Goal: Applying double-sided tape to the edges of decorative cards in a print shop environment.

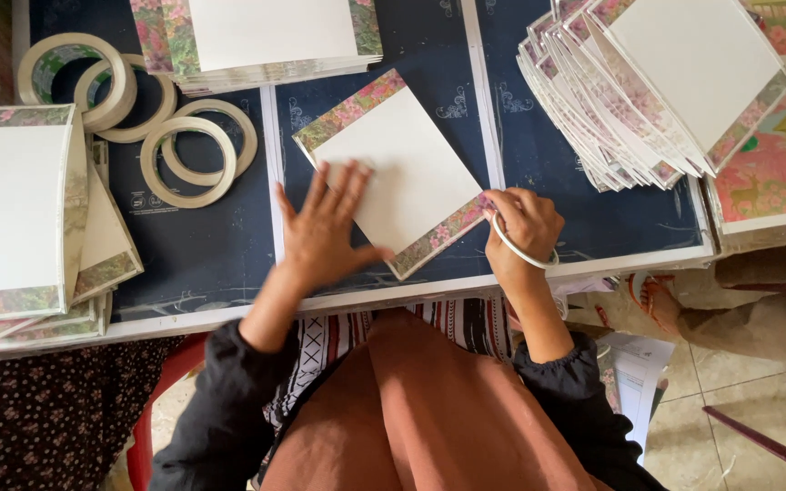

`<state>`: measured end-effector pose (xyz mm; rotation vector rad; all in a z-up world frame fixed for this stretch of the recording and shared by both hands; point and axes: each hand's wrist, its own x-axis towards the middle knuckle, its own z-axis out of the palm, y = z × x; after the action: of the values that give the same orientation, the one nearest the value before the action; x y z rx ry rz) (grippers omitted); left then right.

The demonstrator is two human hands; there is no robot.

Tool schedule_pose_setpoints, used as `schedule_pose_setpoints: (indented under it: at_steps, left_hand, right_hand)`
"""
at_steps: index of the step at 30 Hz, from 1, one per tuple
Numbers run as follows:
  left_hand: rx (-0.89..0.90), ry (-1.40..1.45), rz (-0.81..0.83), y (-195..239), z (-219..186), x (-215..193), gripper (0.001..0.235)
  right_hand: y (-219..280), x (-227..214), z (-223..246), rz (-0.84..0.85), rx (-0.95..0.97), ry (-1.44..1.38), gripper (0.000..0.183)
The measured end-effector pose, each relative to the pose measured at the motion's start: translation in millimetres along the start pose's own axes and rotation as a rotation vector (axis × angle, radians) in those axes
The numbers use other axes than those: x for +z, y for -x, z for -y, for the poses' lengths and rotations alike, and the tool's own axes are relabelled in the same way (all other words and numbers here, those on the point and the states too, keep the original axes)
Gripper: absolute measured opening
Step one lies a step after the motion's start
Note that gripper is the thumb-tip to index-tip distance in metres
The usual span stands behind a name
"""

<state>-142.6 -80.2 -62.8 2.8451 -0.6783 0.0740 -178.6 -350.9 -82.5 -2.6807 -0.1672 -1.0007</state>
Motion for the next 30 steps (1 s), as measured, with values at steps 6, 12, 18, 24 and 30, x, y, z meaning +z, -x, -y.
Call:
schedule_pose_setpoints:
  at_steps: [6,12,18,24,30]
  left_hand:
    - [-0.188,-0.070,-0.013,-22.7,-0.6,8.7,0.100]
    - [0.116,-0.018,-0.112,13.4,-61.7,34.9,0.069]
    - [-0.095,0.066,-0.026,18.0,-15.6,7.4,0.068]
    - [0.099,0.243,0.003,56.3,-19.0,3.1,0.067]
    - [0.184,0.252,0.066,60.2,-12.8,0.7,0.083]
  right_hand:
    - [12.3,12.9,-7.8,0.111,-0.017,0.099,0.036]
    - [24.0,6.9,0.0,0.123,-0.069,0.058,0.028]
    - [44.2,-21.2,74.6,0.080,-0.252,-0.320,0.023]
    - [47.4,-35.8,125.0,0.176,-0.240,-0.387,0.036]
    - [39.8,-29.4,123.7,0.115,-0.134,-0.445,0.009]
